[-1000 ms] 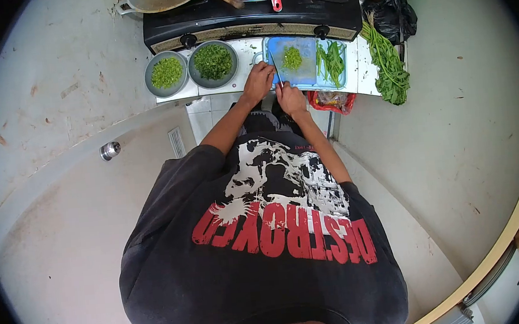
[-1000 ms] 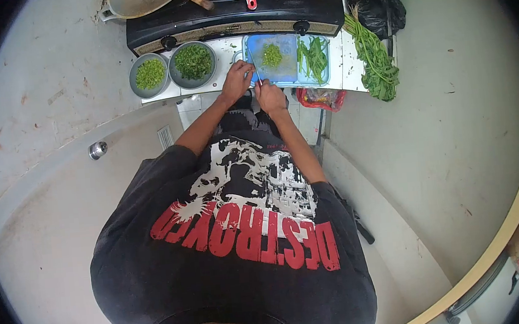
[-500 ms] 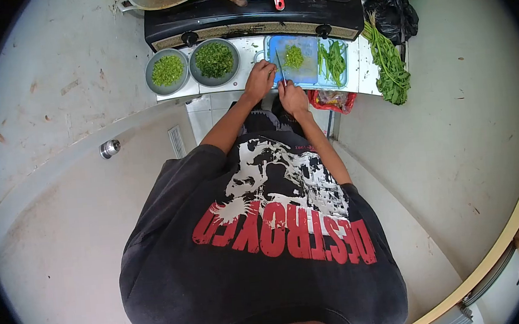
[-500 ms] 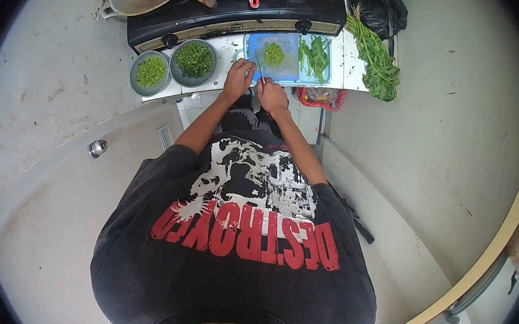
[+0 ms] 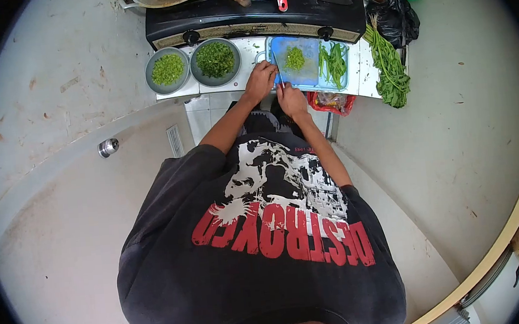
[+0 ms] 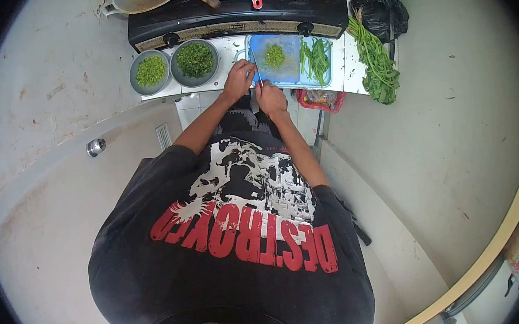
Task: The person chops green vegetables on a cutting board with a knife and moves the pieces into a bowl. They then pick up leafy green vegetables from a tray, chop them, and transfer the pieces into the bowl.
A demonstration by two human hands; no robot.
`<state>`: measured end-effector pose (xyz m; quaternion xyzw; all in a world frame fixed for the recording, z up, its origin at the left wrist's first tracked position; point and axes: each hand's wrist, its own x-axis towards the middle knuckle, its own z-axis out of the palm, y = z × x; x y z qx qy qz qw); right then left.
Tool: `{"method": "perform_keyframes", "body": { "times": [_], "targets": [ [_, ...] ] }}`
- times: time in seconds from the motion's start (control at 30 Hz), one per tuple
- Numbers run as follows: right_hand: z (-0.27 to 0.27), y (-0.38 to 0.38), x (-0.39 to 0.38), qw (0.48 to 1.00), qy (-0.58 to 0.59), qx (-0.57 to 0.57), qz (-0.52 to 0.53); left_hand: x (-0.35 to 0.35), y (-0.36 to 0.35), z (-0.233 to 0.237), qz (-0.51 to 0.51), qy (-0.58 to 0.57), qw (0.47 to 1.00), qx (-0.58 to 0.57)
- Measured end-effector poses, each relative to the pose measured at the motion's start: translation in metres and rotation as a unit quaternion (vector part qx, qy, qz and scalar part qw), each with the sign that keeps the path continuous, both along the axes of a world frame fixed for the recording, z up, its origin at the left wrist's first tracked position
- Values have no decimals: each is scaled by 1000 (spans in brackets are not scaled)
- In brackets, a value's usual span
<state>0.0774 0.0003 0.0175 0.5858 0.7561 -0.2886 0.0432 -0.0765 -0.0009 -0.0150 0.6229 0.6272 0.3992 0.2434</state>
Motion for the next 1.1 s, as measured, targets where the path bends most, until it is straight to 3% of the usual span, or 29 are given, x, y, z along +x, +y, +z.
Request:
{"method": "perform_keyframes", "body": {
  "times": [0.4, 0.7, 1.1],
  "targets": [
    [-4, -32, 22, 1000, -24, -14, 0, 0, -2, -4, 4, -22, 1000, -15],
    [-3, 5, -2, 1000, 10, 1, -6, 1, -1, -1, 8, -34, 999, 1],
    [-1, -19, 22, 1000, 19, -9, -1, -2, 0, 0, 12, -70, 996, -49]
  ]
}}
